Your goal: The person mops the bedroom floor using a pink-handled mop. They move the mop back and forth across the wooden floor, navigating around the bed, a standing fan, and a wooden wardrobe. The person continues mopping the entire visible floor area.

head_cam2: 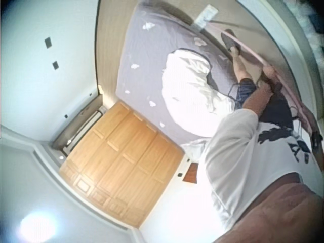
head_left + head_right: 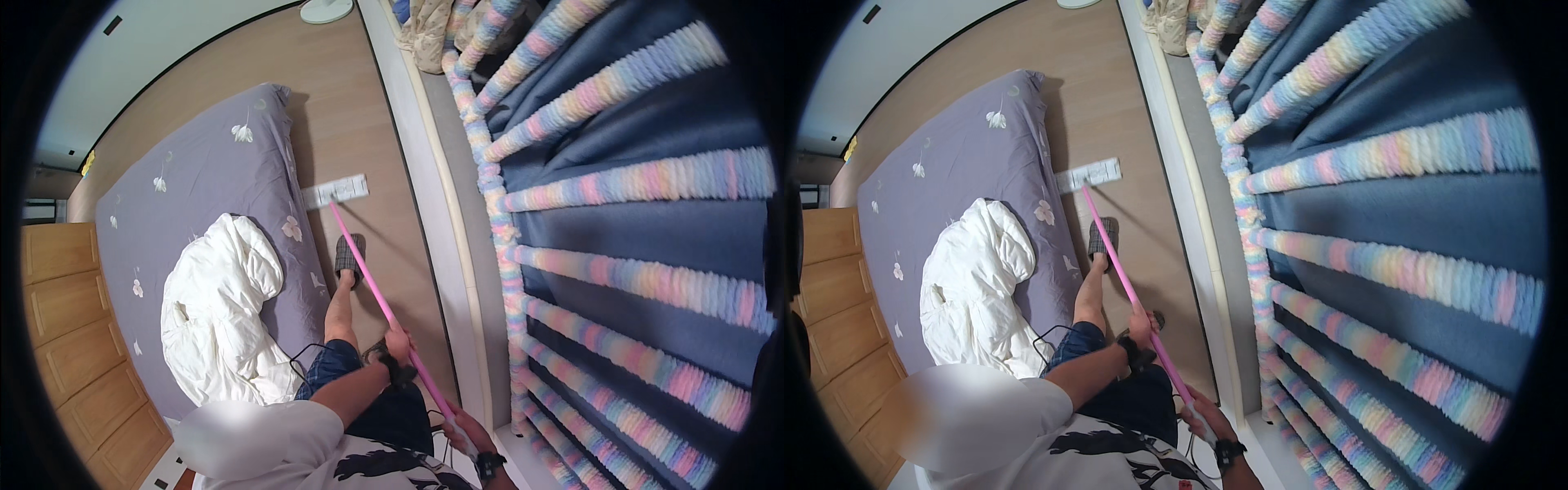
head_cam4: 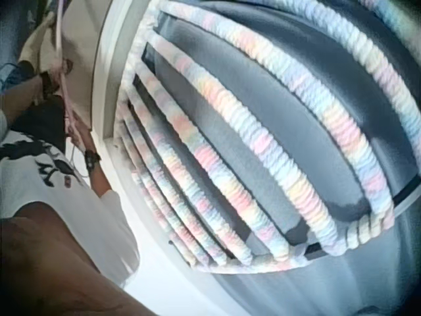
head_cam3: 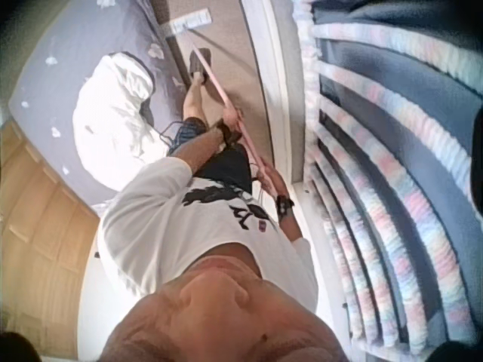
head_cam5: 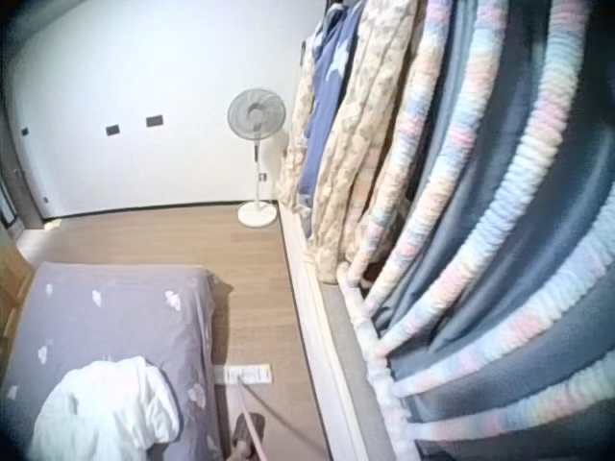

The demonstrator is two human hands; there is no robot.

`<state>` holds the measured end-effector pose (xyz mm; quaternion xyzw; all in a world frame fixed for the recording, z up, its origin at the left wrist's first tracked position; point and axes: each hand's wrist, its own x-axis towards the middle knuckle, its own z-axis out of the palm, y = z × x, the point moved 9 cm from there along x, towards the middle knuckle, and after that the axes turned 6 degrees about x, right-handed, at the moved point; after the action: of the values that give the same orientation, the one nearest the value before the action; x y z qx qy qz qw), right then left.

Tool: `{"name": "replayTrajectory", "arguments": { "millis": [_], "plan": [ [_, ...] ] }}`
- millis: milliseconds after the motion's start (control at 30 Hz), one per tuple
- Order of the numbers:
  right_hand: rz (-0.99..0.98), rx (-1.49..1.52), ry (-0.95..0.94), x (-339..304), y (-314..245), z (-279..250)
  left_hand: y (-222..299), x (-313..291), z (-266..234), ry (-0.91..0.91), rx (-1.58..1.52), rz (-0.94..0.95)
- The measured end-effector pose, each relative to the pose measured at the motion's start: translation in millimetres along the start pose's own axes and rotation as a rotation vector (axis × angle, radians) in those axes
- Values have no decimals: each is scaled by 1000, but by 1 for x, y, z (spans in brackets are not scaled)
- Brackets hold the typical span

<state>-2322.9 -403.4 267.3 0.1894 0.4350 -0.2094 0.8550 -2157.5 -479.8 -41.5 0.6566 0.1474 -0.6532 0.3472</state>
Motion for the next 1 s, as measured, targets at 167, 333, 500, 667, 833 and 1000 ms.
{"name": "replayTrajectory", "arguments": {
  "millis": [167,333,500,667,833,1000],
  "plan": [
    [-27,45,55,-79,21,-22,-91,-69,23,-105,-267,-243],
    [-123,181,19,-53,8,4,-19,-56,46,-46,55,-125],
    [-181,319,-121,59,-29,58,123,25,75,-109,196,115],
    [-210,344,-262,161,-78,139,264,103,100,-161,204,160],
    [-228,297,-309,179,-91,164,295,120,100,-144,188,122],
    [-237,252,-298,143,-47,105,212,88,76,-127,244,158]
  ]
}}
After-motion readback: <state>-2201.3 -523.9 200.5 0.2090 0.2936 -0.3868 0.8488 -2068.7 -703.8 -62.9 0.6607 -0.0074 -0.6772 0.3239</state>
